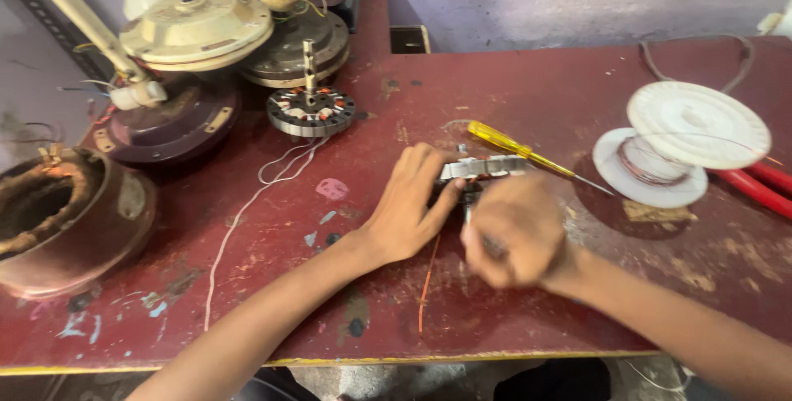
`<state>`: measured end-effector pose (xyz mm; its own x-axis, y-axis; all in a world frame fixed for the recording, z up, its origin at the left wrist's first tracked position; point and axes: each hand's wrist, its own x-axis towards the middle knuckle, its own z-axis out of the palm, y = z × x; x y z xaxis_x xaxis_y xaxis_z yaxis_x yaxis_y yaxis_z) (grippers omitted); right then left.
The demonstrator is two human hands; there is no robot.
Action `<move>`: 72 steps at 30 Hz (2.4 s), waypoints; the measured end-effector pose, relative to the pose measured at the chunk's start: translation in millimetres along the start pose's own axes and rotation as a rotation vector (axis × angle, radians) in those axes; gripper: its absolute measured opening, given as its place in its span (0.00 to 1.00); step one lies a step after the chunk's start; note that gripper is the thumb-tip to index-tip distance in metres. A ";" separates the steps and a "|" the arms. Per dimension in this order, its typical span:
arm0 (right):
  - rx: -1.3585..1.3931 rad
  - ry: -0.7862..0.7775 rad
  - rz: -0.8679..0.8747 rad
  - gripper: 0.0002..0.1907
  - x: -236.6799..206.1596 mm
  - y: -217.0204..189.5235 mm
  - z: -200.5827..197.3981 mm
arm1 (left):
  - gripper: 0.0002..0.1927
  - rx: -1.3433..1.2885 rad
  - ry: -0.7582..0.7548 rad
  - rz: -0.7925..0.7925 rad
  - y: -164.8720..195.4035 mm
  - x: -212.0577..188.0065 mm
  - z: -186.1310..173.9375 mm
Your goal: The person winds copper wire around the slots of a motor armature by hand, using a yellow screwdriver to push the wire into place. The person rotates the armature and continues winding the wire around its segments.
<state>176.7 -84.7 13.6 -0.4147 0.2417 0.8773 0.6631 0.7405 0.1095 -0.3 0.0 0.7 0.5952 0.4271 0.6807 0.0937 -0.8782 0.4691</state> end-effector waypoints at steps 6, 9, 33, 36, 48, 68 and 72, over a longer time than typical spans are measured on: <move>0.140 -0.330 0.278 0.16 -9.9 -32.3 9.0 | 0.18 -0.019 -0.024 -0.024 -0.4 -1.7 -0.5; 0.228 -0.362 0.622 0.17 -10.3 -28.2 10.9 | 0.22 -0.065 -0.024 -0.031 -4.4 -2.0 0.4; 0.734 -0.470 1.267 0.10 -35.9 -17.5 2.6 | 0.21 -0.146 0.017 -0.109 -3.6 -3.5 3.9; 0.604 -0.583 1.270 0.07 -33.5 -38.6 -6.2 | 0.24 -0.062 0.036 -0.121 2.4 -5.8 6.4; 0.324 -0.998 0.905 0.16 -60.3 -100.6 -34.0 | 0.36 0.109 -0.056 -0.143 0.9 -3.8 7.9; -0.388 -0.716 0.513 0.10 -25.6 -34.6 -77.3 | 0.13 -0.174 -0.400 -0.069 79.7 -60.5 20.4; -0.669 -0.951 0.603 0.12 -41.6 2.1 -94.4 | 0.11 -0.197 -0.399 -0.082 78.9 -60.3 21.6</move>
<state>254.2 -152.4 21.5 -0.0383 0.9727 0.2290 0.9630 -0.0252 0.2683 -11.6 -99.6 -15.5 0.8570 0.3433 0.3844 0.0230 -0.7706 0.6370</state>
